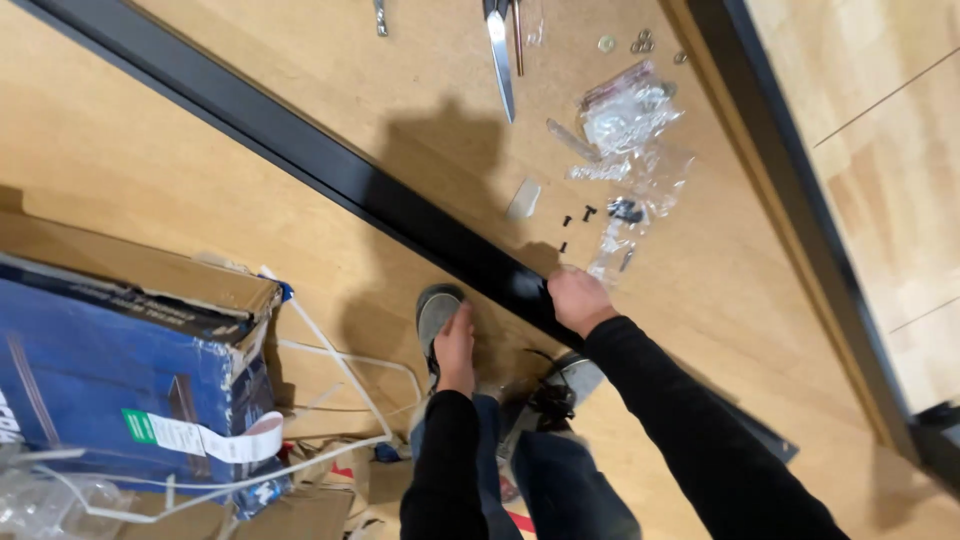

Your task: The person handles a long black metal bar, aligns it with a vertical frame, and inserts it into a slot on the furniture structure. They then use their hands to secure the bar in place within the frame.

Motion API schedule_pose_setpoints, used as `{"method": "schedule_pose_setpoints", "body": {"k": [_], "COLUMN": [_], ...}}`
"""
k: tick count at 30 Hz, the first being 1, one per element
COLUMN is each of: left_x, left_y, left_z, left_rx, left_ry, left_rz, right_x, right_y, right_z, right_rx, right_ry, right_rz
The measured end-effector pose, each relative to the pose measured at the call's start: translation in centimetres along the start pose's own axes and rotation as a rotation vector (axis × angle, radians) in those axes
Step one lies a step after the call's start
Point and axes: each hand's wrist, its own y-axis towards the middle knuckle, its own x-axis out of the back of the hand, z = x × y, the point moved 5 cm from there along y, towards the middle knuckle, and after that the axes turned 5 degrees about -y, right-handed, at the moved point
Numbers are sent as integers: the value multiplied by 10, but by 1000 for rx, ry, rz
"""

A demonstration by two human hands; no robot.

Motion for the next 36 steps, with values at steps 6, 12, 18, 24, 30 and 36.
{"method": "schedule_pose_setpoints", "body": {"k": [6, 12, 18, 24, 30, 36], "left_x": [-60, -79, -44, -4, 48, 42], "left_y": [-109, -234, -311, -388, -408, -374], "left_z": [-69, -128, -123, -120, -94, -95], "left_rx": [261, 175, 216, 182, 53, 64], "left_ry": [-828, -785, -695, -390, 100, -376], "left_rz": [381, 314, 308, 202, 255, 431], "right_x": [102, 206, 316, 340, 297, 345], "right_y": [-104, -211, -323, -336, -359, -436], "right_z": [-1, 4, 70, 150, 177, 172], "right_rx": [41, -166, -467, -324, -335, -409], "right_ry": [128, 428, 864, 926, 1062, 1178], "right_rz": [304, 440, 616, 512, 478, 503]}}
